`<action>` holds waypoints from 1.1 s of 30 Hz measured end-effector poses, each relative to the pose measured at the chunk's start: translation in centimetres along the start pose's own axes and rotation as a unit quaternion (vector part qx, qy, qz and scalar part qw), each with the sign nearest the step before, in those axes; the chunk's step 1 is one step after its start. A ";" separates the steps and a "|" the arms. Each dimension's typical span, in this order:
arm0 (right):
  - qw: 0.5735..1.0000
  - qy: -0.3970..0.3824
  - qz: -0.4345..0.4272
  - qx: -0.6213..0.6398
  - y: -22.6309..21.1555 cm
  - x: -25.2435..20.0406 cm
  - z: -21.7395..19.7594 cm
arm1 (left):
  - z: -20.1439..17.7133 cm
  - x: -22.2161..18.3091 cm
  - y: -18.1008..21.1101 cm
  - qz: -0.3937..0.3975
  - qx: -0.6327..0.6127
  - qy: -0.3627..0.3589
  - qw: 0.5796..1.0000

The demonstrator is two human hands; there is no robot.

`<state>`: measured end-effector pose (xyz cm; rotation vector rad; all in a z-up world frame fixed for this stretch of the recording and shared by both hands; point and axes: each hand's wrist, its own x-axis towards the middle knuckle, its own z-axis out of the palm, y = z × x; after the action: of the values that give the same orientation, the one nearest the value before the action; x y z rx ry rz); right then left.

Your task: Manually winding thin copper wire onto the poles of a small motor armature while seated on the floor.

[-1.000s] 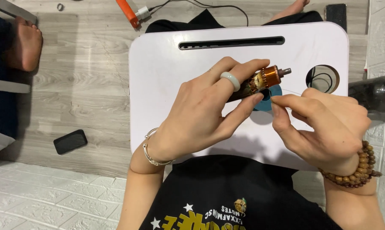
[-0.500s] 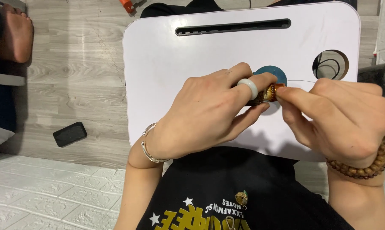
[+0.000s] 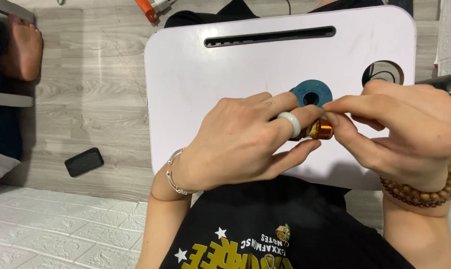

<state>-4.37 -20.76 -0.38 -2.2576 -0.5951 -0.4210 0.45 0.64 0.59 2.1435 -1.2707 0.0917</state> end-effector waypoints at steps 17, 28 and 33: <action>0.976 -0.011 0.098 0.196 2.8 -0.1 1.1 | -1.0 -0.3 0.5 0.011 -0.021 0.057 0.998; 0.975 0.071 0.106 0.183 2.7 -1.1 2.5 | -1.6 1.0 0.1 -0.103 -0.260 0.097 0.955; 0.988 0.093 0.049 0.111 1.8 -0.7 2.4 | -1.8 1.0 0.2 -0.130 -0.304 0.079 0.940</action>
<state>-3.71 -20.28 -3.37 -1.9998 -0.4109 -0.4861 1.29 0.79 2.42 1.6985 -0.7770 -0.2134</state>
